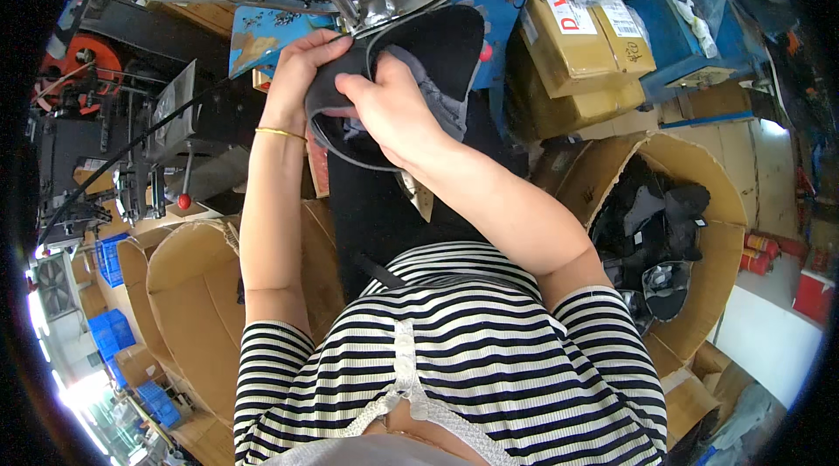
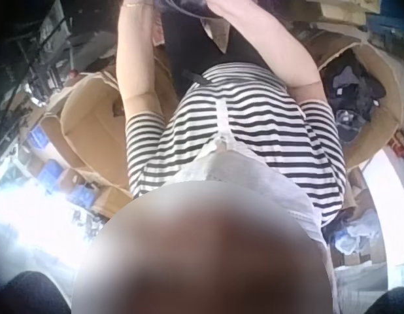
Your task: Inspecting, adjusting, and aligning a leather shoe upper component at an industrial assembly workstation.
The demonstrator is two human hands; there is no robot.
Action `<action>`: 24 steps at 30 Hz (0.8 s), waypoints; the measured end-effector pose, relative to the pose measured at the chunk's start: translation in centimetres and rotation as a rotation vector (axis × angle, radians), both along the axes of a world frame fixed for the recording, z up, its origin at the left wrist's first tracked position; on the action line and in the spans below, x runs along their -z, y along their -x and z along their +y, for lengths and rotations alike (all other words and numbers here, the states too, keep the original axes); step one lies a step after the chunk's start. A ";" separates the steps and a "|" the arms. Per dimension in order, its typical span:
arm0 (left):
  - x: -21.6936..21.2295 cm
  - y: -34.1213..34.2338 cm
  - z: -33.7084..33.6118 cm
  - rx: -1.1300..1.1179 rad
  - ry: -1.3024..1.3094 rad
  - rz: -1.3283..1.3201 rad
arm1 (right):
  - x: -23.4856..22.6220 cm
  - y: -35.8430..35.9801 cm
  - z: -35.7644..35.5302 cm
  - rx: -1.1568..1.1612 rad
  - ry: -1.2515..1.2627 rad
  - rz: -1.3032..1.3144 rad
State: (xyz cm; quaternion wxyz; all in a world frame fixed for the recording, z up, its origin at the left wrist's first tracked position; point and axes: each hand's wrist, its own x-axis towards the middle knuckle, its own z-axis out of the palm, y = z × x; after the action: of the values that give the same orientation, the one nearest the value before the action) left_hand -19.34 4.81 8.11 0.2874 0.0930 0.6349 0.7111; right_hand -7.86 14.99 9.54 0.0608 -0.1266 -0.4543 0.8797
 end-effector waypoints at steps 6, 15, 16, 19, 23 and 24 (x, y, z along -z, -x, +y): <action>0.7 -0.1 0.0 -0.040 0.097 0.014 | -0.3 -0.4 1.1 -0.123 0.048 -0.025; 0.6 -0.4 0.2 -0.069 0.093 0.031 | 0.1 -0.2 1.0 -0.123 0.016 -0.053; 0.5 -0.4 0.2 -0.072 0.093 0.032 | 0.0 -0.2 0.9 -0.105 0.006 -0.062; 0.3 -0.6 0.1 -0.048 0.061 0.043 | 0.2 -0.3 0.8 -0.101 0.009 -0.061; 0.5 -1.6 -0.8 -0.021 0.138 0.213 | -0.2 -2.0 0.2 -0.078 -0.143 -0.021; 0.6 -2.2 -1.3 0.011 0.219 0.356 | 0.6 -3.0 0.4 -0.122 -0.258 -0.027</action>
State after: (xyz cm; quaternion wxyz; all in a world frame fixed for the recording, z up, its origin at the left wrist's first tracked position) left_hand -17.17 3.56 7.47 0.1828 0.1890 0.7486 0.6086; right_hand -4.90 15.39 8.95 0.0169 -0.1016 -0.5711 0.8144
